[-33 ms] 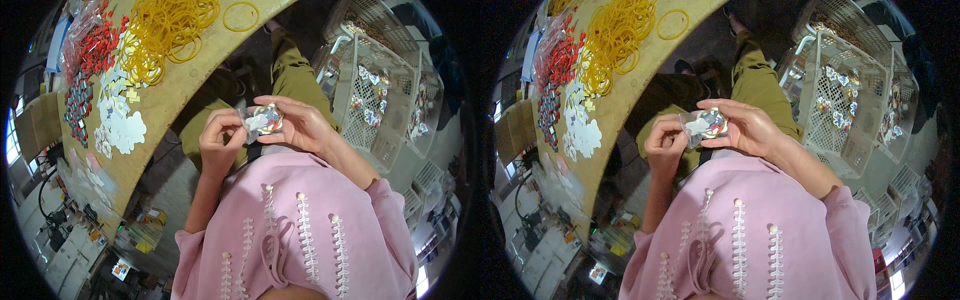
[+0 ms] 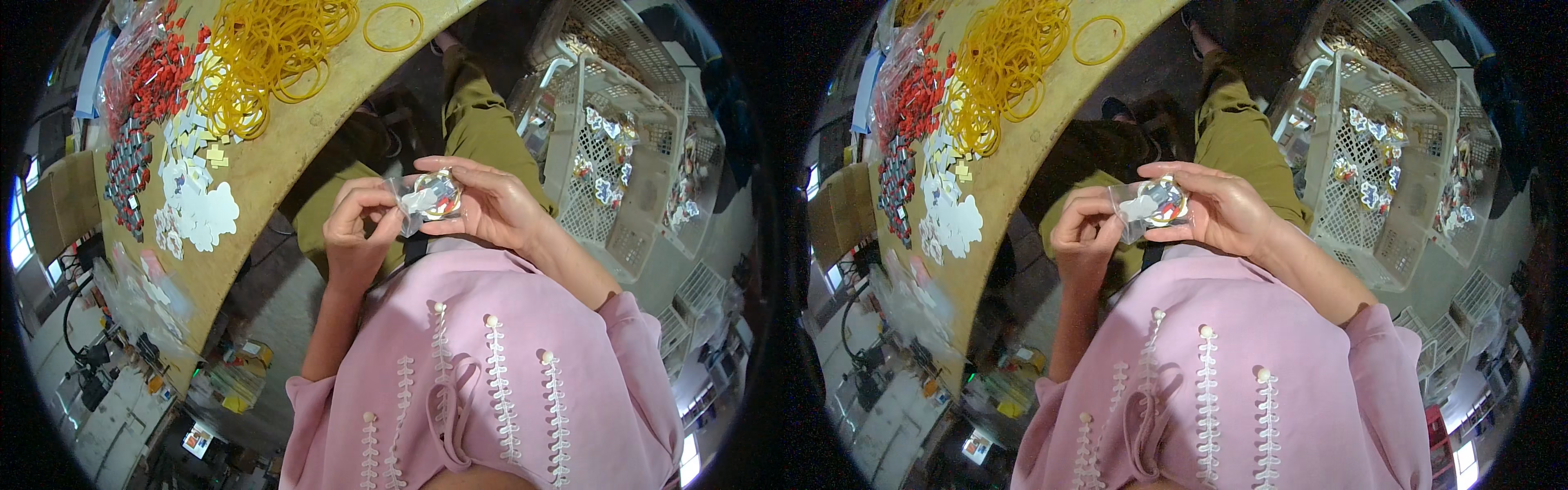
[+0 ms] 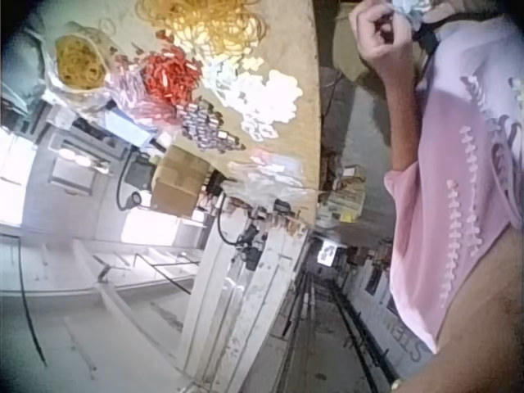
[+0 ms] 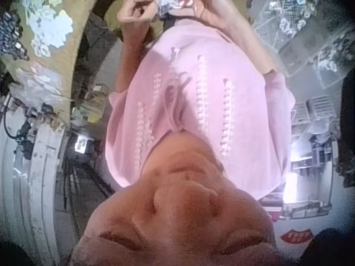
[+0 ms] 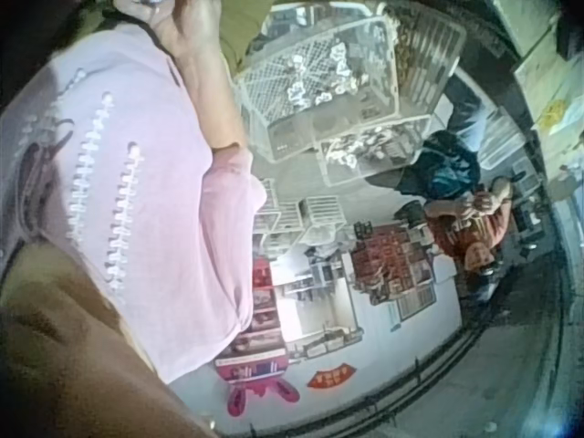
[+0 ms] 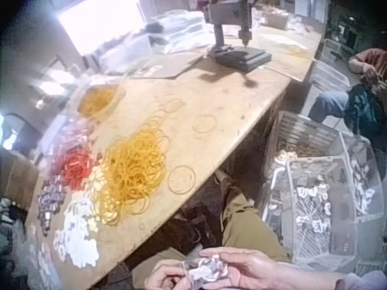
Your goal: The person assembles small keychains by placing white cutouts and yellow rubber bands into clear plastic bags. They repeatedly pick up items from the table, insert them into bags, and place the finished units into a white basket.
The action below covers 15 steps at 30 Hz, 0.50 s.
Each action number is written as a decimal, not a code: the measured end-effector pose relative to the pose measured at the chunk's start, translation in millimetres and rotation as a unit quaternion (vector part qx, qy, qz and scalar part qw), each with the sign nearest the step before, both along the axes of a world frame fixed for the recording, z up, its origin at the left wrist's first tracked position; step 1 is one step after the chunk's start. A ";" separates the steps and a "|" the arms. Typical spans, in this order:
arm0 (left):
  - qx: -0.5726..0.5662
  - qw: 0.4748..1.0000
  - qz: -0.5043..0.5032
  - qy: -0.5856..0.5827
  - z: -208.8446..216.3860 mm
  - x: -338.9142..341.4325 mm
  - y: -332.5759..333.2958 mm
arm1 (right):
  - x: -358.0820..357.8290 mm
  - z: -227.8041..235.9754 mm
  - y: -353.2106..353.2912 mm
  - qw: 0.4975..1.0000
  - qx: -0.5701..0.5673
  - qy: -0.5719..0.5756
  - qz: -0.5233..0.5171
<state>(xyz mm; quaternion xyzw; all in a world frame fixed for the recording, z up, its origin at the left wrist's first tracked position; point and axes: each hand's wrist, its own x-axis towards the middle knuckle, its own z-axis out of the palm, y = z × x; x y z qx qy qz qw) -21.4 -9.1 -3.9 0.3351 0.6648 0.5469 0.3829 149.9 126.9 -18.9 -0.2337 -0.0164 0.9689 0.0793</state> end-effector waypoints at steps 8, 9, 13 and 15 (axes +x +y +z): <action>0.076 0.962 -0.069 0.252 13.3 -14.2 4.7 | -0.4 5.7 1.0 0.999 -0.008 -0.029 0.022; 0.082 0.958 -0.078 0.263 15.5 -16.4 4.6 | -0.2 7.1 1.6 0.999 0.000 -0.033 0.026; 0.112 0.934 -0.153 0.303 19.1 -29.9 -0.3 | 1.4 6.2 2.9 0.998 0.021 -0.038 0.041; 0.133 0.920 -0.180 0.322 18.5 -36.2 -0.9 | 1.9 3.0 3.0 0.998 0.023 -0.030 0.048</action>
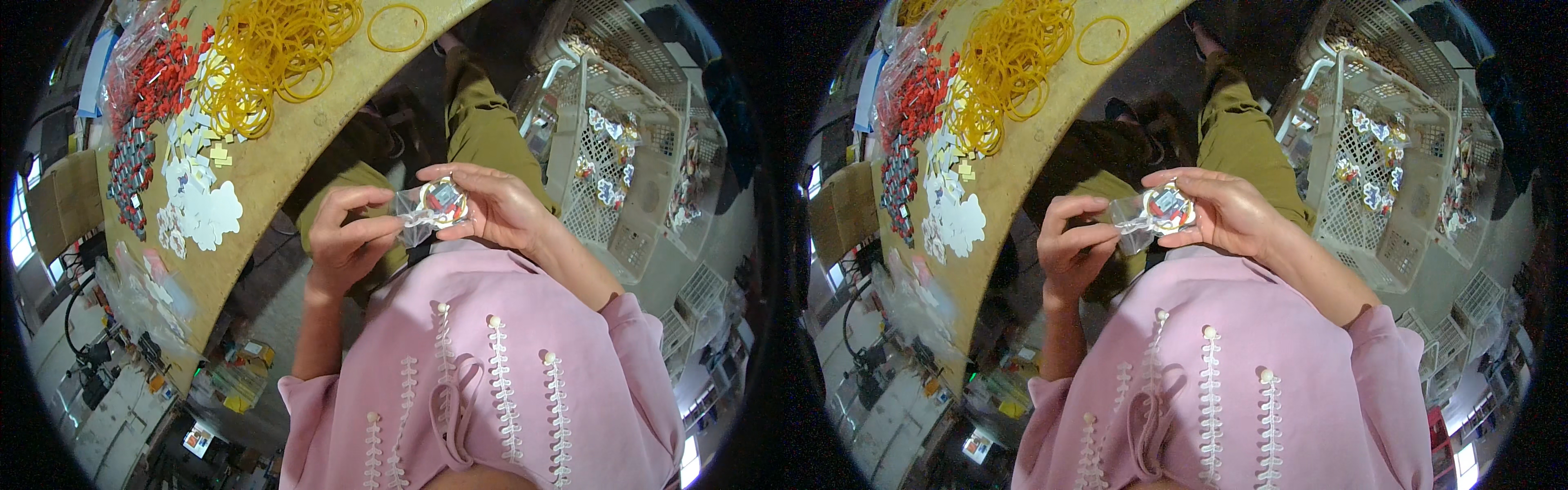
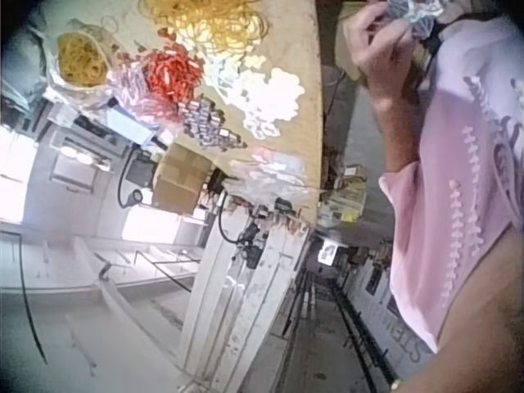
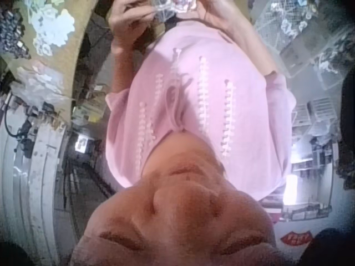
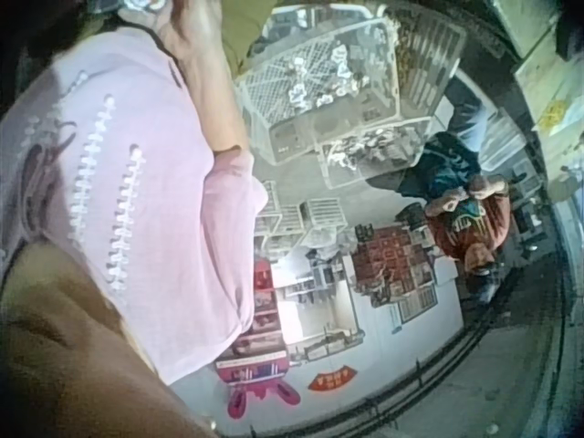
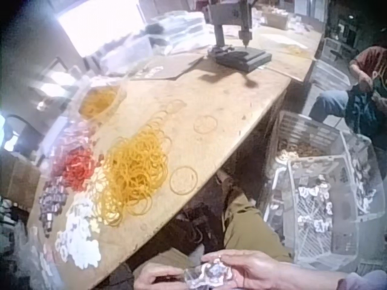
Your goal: The person assembles small keychains by placing white cutouts and yellow rubber bands into clear plastic bags. They repeatedly pick up items from the table, insert them into bags, and place the finished units into a white basket.
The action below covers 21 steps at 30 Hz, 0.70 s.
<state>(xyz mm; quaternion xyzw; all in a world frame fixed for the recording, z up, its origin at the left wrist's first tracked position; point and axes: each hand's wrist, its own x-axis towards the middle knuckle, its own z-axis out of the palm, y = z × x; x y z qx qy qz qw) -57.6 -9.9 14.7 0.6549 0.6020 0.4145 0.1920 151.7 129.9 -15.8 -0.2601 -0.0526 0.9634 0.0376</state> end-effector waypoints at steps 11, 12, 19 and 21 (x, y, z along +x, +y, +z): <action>0.018 0.998 -0.037 0.054 -4.1 3.4 -4.2 | -0.9 -9.0 -3.5 0.999 -0.001 0.022 0.031; 0.016 0.998 -0.034 0.046 -6.4 5.2 -3.5 | -1.5 -8.2 -4.2 1.000 0.000 0.019 0.023; -0.022 0.990 0.052 -0.132 -14.4 17.5 -8.2 | -5.0 -4.0 -5.4 0.999 0.002 0.024 -0.049; -0.045 0.970 0.089 -0.221 -8.4 21.9 -8.0 | -5.7 -3.5 -5.2 0.997 0.003 0.034 -0.065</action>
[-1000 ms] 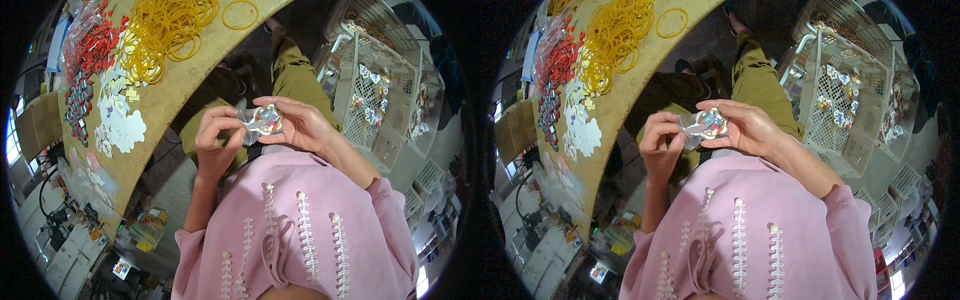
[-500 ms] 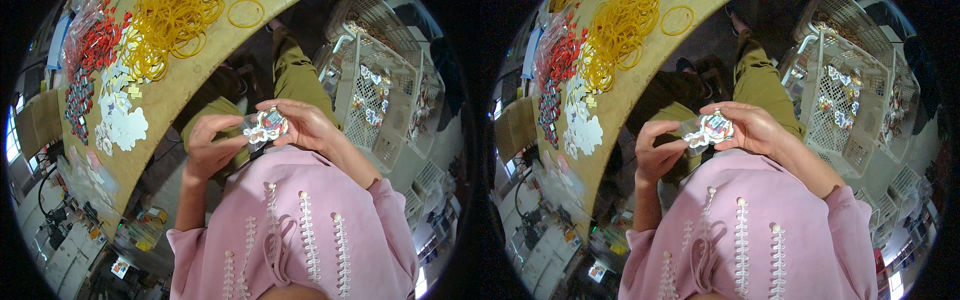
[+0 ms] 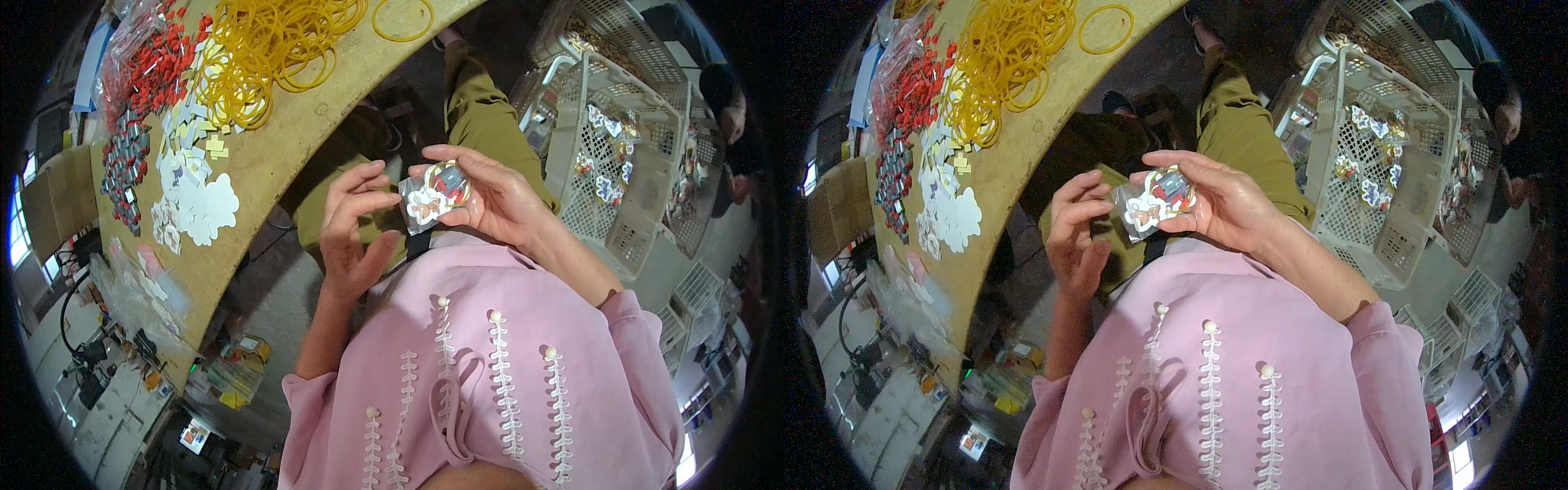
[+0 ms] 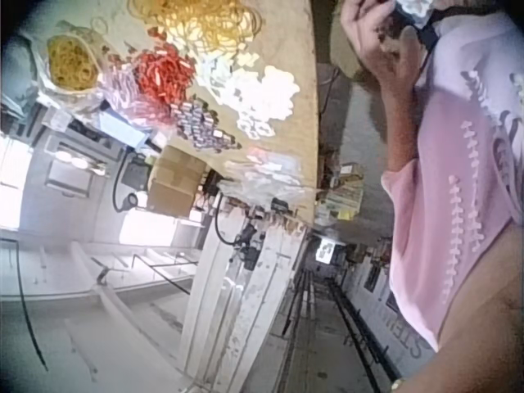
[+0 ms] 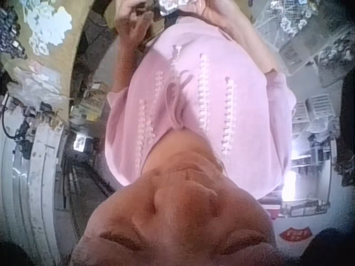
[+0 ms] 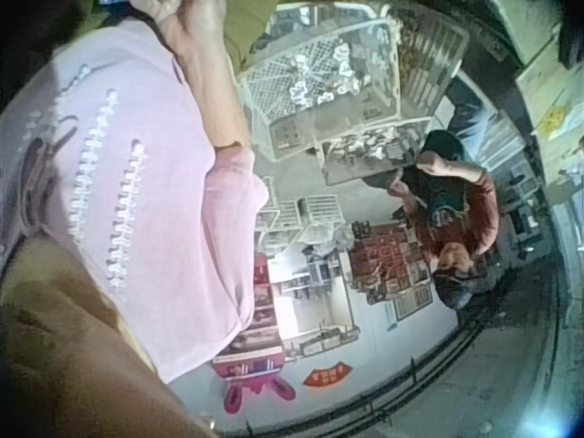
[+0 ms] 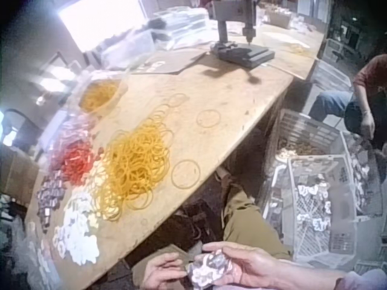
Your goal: The person assembles small keychains by placing white cutouts and yellow rubber bands into clear plastic bags. They repeatedly pick up items from the table, insert them into bags, and place the finished units into a white basket.
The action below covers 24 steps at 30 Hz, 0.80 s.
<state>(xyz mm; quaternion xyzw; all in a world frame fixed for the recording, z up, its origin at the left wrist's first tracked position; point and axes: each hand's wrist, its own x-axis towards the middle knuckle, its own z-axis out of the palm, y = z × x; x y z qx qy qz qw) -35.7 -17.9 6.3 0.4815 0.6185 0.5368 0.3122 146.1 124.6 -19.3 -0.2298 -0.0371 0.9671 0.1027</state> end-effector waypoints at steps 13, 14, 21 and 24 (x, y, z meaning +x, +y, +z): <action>0.044 0.973 0.093 0.209 12.8 27.4 3.9 | 1.3 -5.3 -4.5 0.999 0.014 0.027 0.014; 0.069 0.970 0.064 0.224 13.6 26.5 3.6 | 3.0 -8.1 -4.9 0.999 -0.020 0.036 0.025; 0.120 0.931 -0.099 0.331 22.9 31.9 -5.9 | -0.6 3.6 -2.4 0.998 -0.032 0.048 -0.027; 0.106 0.930 -0.103 0.337 24.3 33.1 -8.1 | 0.4 3.0 -1.7 0.997 -0.019 0.053 -0.045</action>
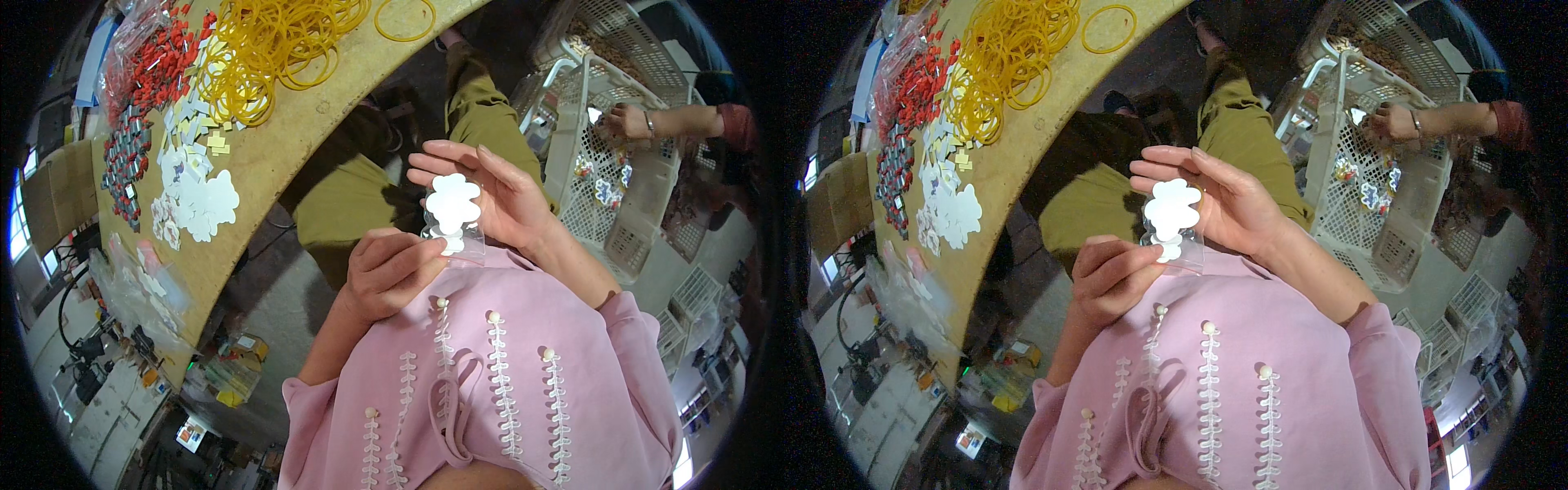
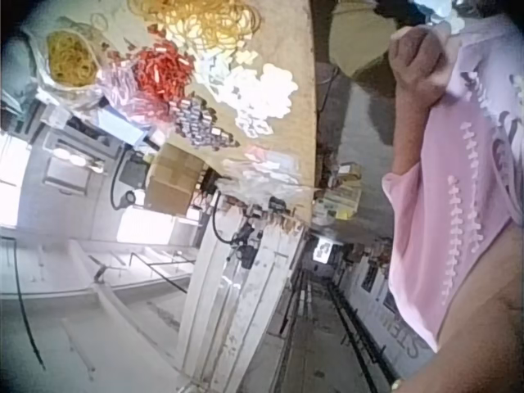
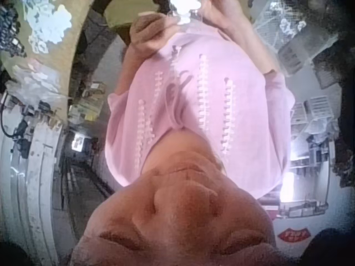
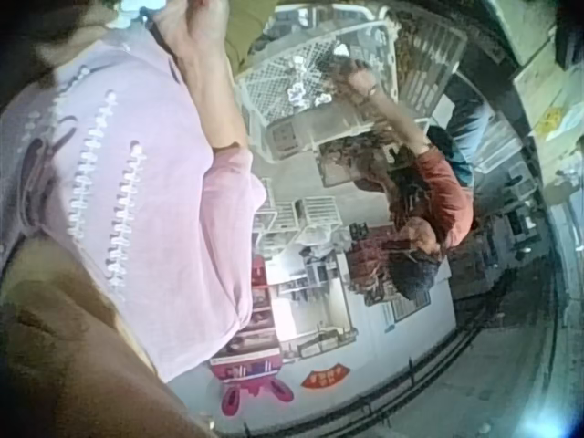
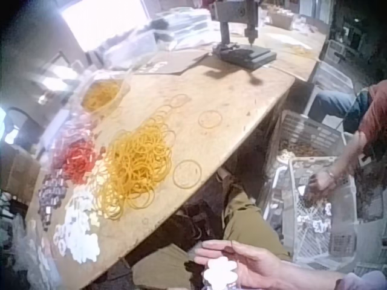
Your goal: The person assembles small keychains by placing white cutouts and yellow rubber bands into clear plastic bags. They repeatedly pick up items from the table, insert them into bags, and place the finished units into a white basket.
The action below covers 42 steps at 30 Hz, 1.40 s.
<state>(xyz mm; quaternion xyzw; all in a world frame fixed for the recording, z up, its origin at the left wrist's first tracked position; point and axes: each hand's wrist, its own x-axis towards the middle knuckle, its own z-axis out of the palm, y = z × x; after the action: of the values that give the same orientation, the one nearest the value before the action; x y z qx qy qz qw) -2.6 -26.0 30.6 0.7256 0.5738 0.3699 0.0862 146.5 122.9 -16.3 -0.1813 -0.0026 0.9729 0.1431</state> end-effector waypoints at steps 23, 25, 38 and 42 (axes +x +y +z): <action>-0.014 0.993 0.113 -0.038 16.1 -9.7 19.8 | 9.8 84.9 3.2 0.385 0.898 -0.177 0.114; -0.059 0.994 0.072 -0.065 21.0 -15.3 19.6 | 8.4 82.4 7.4 0.346 0.921 -0.157 0.086; -0.079 0.935 0.326 0.112 61.7 -175.0 17.3 | -2.1 74.6 3.3 0.354 0.921 -0.151 0.054; -0.076 0.943 0.296 0.129 60.9 -181.0 21.6 | -5.2 76.9 7.8 0.350 0.927 -0.137 0.016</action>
<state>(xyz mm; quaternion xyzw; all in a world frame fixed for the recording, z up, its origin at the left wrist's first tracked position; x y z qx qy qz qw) -183.6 -4.4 91.4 0.5560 0.7952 0.2372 -0.0475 141.3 130.8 60.6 -0.0639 -0.9248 0.3158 0.2021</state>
